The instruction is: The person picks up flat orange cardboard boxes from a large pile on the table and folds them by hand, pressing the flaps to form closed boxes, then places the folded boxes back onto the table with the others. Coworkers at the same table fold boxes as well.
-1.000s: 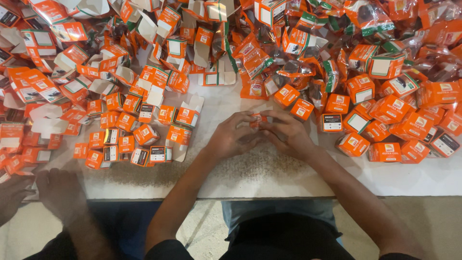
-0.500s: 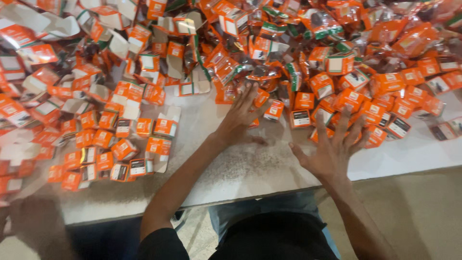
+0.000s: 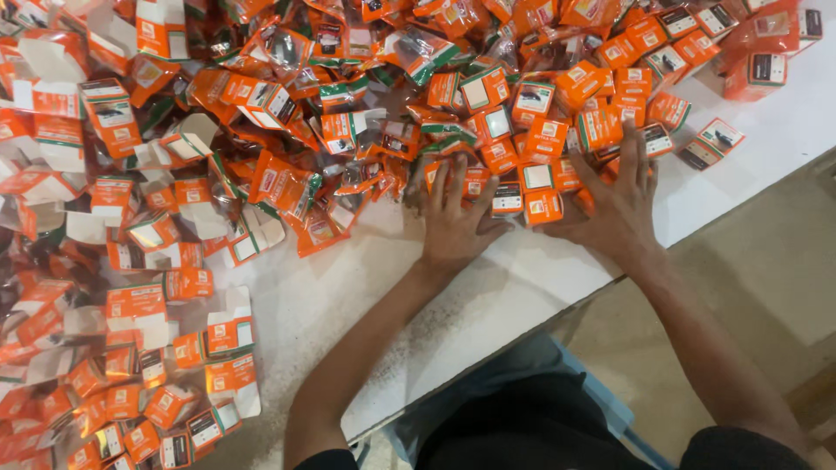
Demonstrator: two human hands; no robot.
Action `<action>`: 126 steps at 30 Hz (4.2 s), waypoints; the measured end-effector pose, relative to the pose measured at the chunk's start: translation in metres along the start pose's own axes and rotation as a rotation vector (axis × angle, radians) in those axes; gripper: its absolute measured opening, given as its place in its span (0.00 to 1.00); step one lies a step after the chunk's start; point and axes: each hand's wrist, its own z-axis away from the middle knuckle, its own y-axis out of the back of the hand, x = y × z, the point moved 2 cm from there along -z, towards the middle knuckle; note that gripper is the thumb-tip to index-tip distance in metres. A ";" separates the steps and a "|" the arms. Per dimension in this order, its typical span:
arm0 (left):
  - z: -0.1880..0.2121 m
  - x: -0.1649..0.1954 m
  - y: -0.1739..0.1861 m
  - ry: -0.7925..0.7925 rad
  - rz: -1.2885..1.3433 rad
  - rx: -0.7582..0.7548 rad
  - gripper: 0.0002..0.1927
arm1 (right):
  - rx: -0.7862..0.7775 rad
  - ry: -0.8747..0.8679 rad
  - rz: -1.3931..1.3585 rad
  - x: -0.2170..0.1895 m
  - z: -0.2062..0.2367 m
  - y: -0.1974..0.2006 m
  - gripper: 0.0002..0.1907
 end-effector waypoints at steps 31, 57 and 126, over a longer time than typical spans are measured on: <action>0.189 0.010 0.141 0.402 -0.046 0.019 0.13 | -0.306 0.781 -0.314 -0.256 -0.047 -0.039 0.37; 0.113 -0.064 0.154 0.378 0.302 -0.058 0.47 | -0.370 0.185 -0.029 -0.155 0.011 0.000 0.32; 0.135 -0.053 0.132 0.405 0.519 0.065 0.38 | -0.467 0.581 -0.084 -0.247 0.005 -0.027 0.38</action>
